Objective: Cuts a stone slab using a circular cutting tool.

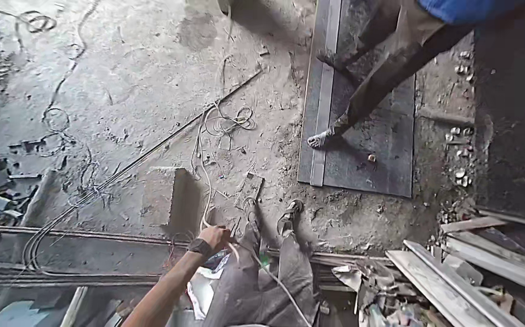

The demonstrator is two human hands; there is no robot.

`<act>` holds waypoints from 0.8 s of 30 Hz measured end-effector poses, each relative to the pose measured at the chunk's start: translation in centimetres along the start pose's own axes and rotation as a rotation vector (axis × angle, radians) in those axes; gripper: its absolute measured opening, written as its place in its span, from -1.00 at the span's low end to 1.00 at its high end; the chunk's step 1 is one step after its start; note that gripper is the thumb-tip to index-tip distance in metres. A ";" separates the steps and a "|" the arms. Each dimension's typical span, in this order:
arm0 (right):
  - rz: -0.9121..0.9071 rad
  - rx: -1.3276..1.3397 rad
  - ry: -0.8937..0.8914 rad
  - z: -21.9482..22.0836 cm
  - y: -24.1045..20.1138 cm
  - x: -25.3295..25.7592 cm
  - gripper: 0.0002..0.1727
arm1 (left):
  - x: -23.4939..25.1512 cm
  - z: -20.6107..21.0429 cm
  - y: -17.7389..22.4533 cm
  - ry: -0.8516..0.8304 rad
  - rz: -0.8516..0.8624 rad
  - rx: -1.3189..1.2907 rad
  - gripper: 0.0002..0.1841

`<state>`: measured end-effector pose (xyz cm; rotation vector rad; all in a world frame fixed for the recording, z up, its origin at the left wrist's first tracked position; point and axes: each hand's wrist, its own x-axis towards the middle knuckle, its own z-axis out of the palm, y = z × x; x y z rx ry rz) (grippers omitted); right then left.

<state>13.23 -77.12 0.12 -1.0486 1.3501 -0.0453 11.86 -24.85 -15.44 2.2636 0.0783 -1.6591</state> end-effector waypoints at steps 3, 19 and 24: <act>0.033 -0.038 0.061 1.5 1.8 6.1 -0.25 | 6.1 -0.6 5.5 -0.054 -0.070 0.083 -0.57; 0.033 -0.394 0.084 1.1 13.3 27.7 -0.21 | 23.7 3.3 14.7 -0.123 -0.081 0.089 -0.58; 0.006 -0.436 0.106 1.2 15.8 28.4 -0.28 | 27.9 4.7 14.1 -0.253 -0.071 0.182 -0.57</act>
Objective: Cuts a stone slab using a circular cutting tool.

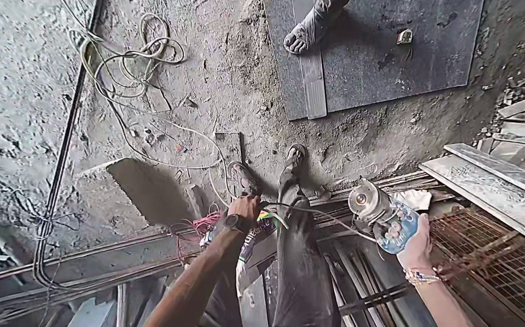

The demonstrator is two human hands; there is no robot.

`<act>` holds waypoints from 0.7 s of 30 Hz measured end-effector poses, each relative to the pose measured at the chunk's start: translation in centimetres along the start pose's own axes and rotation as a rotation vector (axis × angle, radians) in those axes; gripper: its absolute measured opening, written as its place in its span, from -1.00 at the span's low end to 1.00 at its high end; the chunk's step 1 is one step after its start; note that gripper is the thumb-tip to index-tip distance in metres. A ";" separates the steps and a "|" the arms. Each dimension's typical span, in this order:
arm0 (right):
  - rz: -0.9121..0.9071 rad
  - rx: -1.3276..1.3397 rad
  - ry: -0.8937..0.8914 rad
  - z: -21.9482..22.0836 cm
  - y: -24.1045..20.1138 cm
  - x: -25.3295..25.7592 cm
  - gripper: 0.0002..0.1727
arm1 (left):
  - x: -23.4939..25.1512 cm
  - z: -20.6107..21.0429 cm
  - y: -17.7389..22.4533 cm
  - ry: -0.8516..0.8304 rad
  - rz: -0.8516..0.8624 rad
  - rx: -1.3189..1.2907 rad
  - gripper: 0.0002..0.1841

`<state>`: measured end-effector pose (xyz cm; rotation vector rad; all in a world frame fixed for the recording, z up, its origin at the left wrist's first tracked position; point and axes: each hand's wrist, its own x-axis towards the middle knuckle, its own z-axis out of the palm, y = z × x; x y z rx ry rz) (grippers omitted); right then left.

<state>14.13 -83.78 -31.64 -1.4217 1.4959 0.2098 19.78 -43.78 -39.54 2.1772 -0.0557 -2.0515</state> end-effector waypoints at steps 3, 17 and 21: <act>0.011 -0.006 -0.041 2.2 1.9 2.8 -0.28 | 4.7 0.4 0.8 -0.034 -0.032 0.046 -0.57; -0.196 0.101 -0.642 16.9 8.2 23.7 -0.43 | 25.8 2.5 6.4 -0.436 -0.066 0.229 -0.70; -0.363 0.079 -0.812 19.5 9.2 26.0 -0.44 | 29.4 3.2 6.4 -0.543 -0.034 0.303 -0.72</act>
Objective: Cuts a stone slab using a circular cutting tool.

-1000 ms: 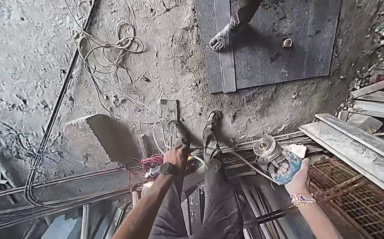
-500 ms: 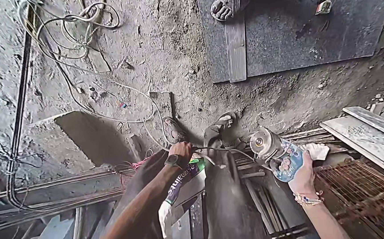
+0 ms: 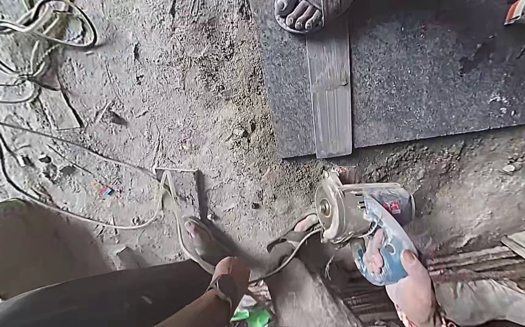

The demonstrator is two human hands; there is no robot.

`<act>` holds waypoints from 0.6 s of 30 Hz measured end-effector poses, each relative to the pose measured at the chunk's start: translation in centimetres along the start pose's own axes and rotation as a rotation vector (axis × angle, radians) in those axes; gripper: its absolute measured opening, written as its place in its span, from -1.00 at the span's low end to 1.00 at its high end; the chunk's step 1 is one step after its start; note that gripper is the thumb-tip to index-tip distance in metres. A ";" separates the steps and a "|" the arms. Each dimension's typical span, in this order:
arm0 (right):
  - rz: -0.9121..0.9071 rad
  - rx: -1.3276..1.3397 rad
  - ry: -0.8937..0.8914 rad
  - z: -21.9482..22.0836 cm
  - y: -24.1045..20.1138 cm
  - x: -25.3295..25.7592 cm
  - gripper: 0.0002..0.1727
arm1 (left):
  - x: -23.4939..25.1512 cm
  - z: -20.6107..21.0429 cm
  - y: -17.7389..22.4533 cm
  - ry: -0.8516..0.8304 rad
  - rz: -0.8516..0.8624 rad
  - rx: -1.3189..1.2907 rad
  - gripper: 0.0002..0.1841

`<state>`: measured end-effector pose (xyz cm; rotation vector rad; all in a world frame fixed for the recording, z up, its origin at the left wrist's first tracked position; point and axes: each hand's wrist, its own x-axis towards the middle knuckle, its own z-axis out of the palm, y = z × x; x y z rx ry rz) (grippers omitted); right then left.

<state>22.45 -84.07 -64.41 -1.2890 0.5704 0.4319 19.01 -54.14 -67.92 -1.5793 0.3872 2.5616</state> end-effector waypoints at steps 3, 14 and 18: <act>-0.052 -0.110 -0.034 1.1 1.2 1.1 -0.38 | 1.7 -0.9 0.0 -0.003 0.017 0.050 -0.73; -0.216 -0.370 -0.028 6.5 3.5 2.3 -0.19 | 6.7 -3.8 -3.1 0.184 0.068 0.290 -0.69; -0.286 -0.379 -0.025 8.1 4.8 2.7 -0.24 | 5.1 -3.9 -3.7 0.344 0.066 0.164 -0.71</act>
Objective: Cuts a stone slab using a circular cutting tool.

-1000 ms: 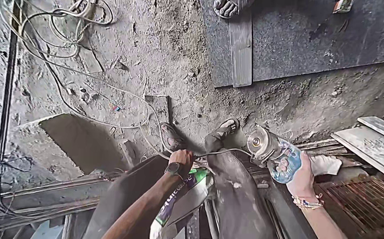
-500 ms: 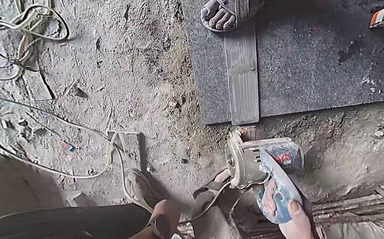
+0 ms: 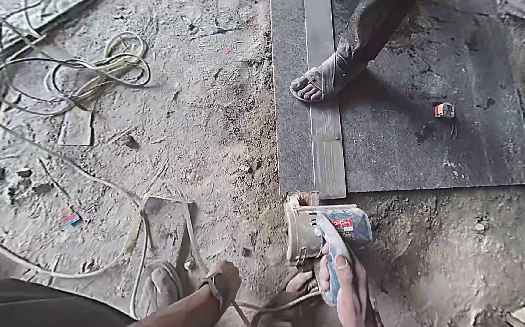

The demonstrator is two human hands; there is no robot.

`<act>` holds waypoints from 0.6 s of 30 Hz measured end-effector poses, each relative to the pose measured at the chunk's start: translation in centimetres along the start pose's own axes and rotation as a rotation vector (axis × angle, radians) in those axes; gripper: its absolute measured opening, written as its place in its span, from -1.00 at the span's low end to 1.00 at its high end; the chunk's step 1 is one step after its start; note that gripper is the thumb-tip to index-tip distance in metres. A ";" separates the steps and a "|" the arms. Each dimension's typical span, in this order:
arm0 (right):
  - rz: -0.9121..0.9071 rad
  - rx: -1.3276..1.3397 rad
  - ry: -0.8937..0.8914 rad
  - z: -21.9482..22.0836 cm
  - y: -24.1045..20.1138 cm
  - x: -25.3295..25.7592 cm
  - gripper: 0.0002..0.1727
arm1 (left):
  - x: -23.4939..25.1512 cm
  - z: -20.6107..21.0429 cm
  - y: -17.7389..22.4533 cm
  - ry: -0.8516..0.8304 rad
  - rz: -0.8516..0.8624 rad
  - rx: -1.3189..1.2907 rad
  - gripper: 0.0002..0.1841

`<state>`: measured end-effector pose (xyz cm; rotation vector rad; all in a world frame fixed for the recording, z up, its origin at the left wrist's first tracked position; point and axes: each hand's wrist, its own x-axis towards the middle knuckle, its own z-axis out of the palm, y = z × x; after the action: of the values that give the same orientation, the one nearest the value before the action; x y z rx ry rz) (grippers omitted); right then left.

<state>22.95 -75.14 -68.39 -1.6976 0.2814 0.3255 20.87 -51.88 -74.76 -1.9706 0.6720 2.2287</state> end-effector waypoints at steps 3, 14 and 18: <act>-0.014 0.001 -0.036 0.6 0.9 0.0 -0.23 | -2.2 0.6 -0.7 0.127 -0.073 -0.172 -0.70; -0.025 0.053 -0.034 2.5 2.3 0.2 -0.24 | -6.4 4.6 -2.4 0.235 -0.190 -0.514 -0.43; -0.046 0.008 -0.005 2.4 2.7 0.5 -0.22 | -6.3 5.1 -1.4 0.624 -0.180 -0.736 -0.53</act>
<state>22.27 -73.19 -71.41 -1.6927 0.2392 0.2934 17.69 -47.32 -68.71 -2.9558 -0.3796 1.8822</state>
